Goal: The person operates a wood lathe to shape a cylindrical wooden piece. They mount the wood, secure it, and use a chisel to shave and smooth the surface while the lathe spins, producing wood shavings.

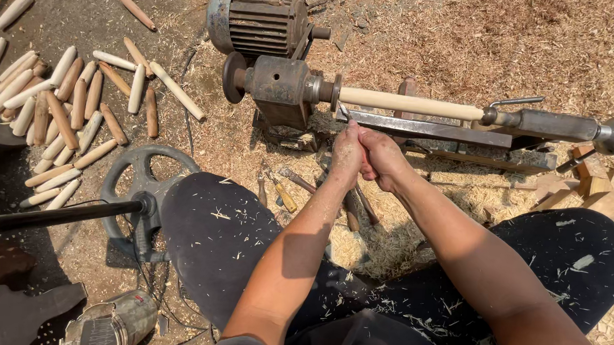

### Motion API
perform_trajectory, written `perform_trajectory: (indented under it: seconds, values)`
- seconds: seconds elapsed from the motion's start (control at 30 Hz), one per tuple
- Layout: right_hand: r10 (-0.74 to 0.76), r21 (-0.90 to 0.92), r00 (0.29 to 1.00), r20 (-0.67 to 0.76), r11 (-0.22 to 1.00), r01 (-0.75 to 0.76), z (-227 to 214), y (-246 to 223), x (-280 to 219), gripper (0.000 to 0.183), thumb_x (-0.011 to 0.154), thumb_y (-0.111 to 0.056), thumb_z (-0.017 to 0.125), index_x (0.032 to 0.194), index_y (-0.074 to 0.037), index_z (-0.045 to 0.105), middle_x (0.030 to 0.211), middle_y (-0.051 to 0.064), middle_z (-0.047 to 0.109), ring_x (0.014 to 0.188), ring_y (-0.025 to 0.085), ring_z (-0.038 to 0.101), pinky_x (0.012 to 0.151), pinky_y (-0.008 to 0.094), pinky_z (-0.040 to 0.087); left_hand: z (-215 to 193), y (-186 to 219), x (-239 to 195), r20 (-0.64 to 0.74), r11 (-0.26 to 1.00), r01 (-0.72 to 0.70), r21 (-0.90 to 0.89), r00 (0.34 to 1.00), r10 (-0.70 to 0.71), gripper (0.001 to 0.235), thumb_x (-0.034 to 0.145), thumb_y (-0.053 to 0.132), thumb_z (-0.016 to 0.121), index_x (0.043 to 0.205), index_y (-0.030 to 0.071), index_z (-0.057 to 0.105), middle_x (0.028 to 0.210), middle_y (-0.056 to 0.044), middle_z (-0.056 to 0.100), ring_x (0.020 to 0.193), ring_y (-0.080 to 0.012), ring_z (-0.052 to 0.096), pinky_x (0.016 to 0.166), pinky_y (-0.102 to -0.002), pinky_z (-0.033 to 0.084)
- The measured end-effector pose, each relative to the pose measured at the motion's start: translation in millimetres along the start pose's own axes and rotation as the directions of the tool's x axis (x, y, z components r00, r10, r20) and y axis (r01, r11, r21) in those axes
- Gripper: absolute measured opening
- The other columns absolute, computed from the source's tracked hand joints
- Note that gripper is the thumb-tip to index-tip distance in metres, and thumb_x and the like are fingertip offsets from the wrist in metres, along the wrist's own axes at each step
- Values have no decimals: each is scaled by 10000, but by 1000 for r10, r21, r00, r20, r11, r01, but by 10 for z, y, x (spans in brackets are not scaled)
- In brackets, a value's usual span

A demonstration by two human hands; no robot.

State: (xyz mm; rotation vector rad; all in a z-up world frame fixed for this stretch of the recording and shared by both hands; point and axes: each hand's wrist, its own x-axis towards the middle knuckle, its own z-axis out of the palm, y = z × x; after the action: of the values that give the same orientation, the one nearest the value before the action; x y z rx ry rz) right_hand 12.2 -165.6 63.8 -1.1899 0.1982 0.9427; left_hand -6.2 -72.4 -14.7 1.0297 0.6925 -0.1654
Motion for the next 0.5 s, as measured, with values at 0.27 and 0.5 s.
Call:
perform_trajectory:
  seconds: [0.27, 0.5]
  values:
    - [35, 140, 998, -57, 990, -27, 66, 68, 38, 251, 1102, -291, 381, 1067, -128, 569, 585, -31, 448, 374, 49, 330, 300, 202, 266, -43, 99, -31, 40, 993, -6, 120, 999, 1, 584, 1091, 497, 315, 953, 35, 643, 484, 0, 414, 330, -142, 395, 306, -309, 340]
    - [4, 121, 998, -70, 993, 5, 121, 53, 11, 260, 1114, -321, 398, 1001, -130, 533, 593, -33, 449, 376, 53, 342, 306, 209, 274, -79, 88, 7, 7, 994, 36, 99, 999, -36, 523, 1085, 476, 352, 938, 58, 630, 538, -3, 467, 349, -133, 417, 318, -300, 358]
